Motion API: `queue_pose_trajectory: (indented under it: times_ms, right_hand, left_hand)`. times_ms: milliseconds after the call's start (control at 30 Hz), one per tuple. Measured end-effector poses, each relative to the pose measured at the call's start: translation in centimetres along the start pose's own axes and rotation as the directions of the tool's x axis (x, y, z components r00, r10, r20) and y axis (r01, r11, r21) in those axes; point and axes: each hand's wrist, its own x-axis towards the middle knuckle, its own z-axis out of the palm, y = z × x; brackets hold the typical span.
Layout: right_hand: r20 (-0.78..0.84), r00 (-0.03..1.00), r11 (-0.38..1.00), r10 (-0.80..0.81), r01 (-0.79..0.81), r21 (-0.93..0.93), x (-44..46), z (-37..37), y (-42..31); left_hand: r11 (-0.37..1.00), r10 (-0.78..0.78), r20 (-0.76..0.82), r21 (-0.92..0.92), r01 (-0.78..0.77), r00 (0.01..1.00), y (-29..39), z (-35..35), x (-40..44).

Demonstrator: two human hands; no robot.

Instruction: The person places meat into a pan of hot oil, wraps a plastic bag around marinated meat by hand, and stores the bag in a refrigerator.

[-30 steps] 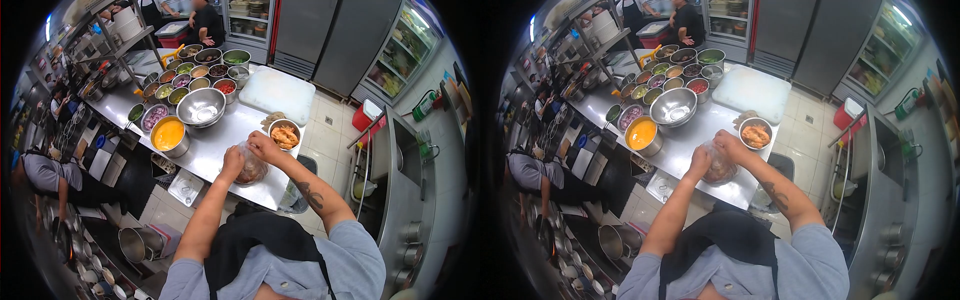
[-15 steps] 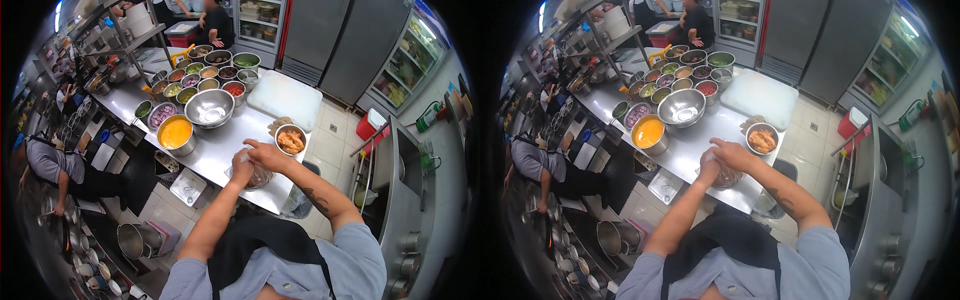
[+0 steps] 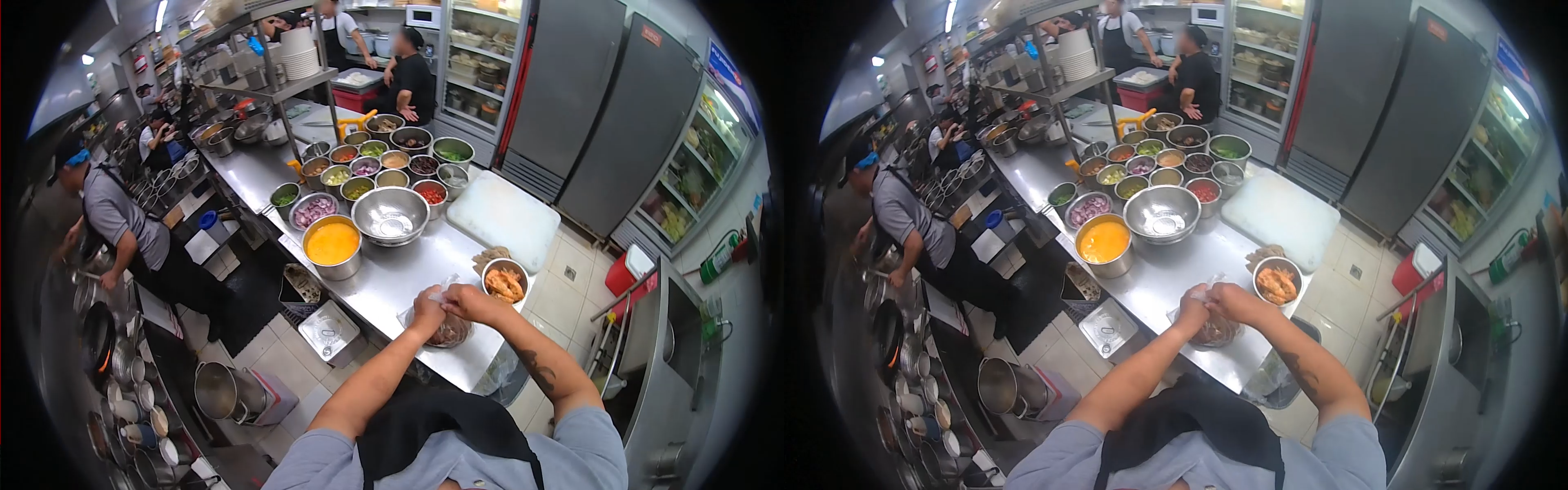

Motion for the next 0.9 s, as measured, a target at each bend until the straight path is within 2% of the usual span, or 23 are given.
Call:
queue_pose_trajectory:
  times_ms: [67, 133, 167, 267, 300, 400, 433, 533, 633, 733, 900]
  right_hand:
    - [0.002, 1.0, 0.996, 0.015, -0.015, -0.085, -0.1, -0.3, -0.6]
    - [-0.061, 0.996, 0.987, -0.061, 0.051, -0.151, -0.1, -0.8, -1.4]
    - [-0.09, 0.991, 0.98, -0.098, 0.08, -0.183, 0.0, -1.1, -1.7]
    - [-0.044, 0.999, 0.992, 0.003, -0.009, -0.126, 0.3, -1.7, -2.2]
    - [-0.008, 1.0, 0.993, 0.029, -0.03, -0.115, 0.3, -0.8, 0.0]
    - [-0.044, 0.997, 0.994, 0.069, -0.073, -0.084, 0.4, 0.5, 1.7]
    - [-0.113, 0.99, 0.995, 0.081, -0.087, -0.047, 0.3, 1.0, 1.8]
    - [-0.228, 0.952, 0.979, 0.203, -0.196, 0.053, 0.3, 1.7, 1.0]
    - [-0.276, 0.899, 0.939, 0.341, -0.337, 0.062, 1.0, 2.9, 2.5]
    - [-0.204, 0.912, 0.933, 0.355, -0.361, 0.011, 1.0, 2.3, 2.8]
    - [-0.036, 0.94, 0.939, 0.339, -0.34, -0.048, 1.1, 0.4, 2.7]
  left_hand:
    - [0.999, 0.004, 0.005, 0.035, -0.005, 1.0, 0.2, -0.1, -0.1]
    - [1.0, -0.021, 0.018, 0.017, 0.021, 1.0, 0.5, -0.2, 0.1]
    - [0.997, 0.036, 0.028, 0.064, -0.038, 0.999, 0.5, -0.3, 0.2]
    - [0.994, 0.107, -0.028, -0.008, -0.107, 0.994, 0.9, -0.6, -0.1]
    - [0.985, 0.147, 0.001, 0.086, -0.146, 0.989, -0.1, -0.2, 0.1]
    - [0.997, 0.046, 0.108, 0.051, -0.052, 0.993, -0.2, -0.6, 0.0]
    - [0.999, 0.019, 0.112, -0.051, -0.014, 0.994, 0.2, -1.1, 0.0]
    - [0.98, 0.057, 0.016, -0.194, -0.053, 0.998, 1.8, -2.2, -0.7]
    - [0.995, 0.079, -0.053, -0.064, -0.082, 0.995, 2.3, -2.2, -1.0]
    - [0.98, 0.184, -0.155, -0.05, -0.194, 0.971, 3.3, -2.1, -1.6]
    - [0.914, 0.395, -0.062, 0.125, -0.386, 0.917, 2.9, -2.6, -1.6]
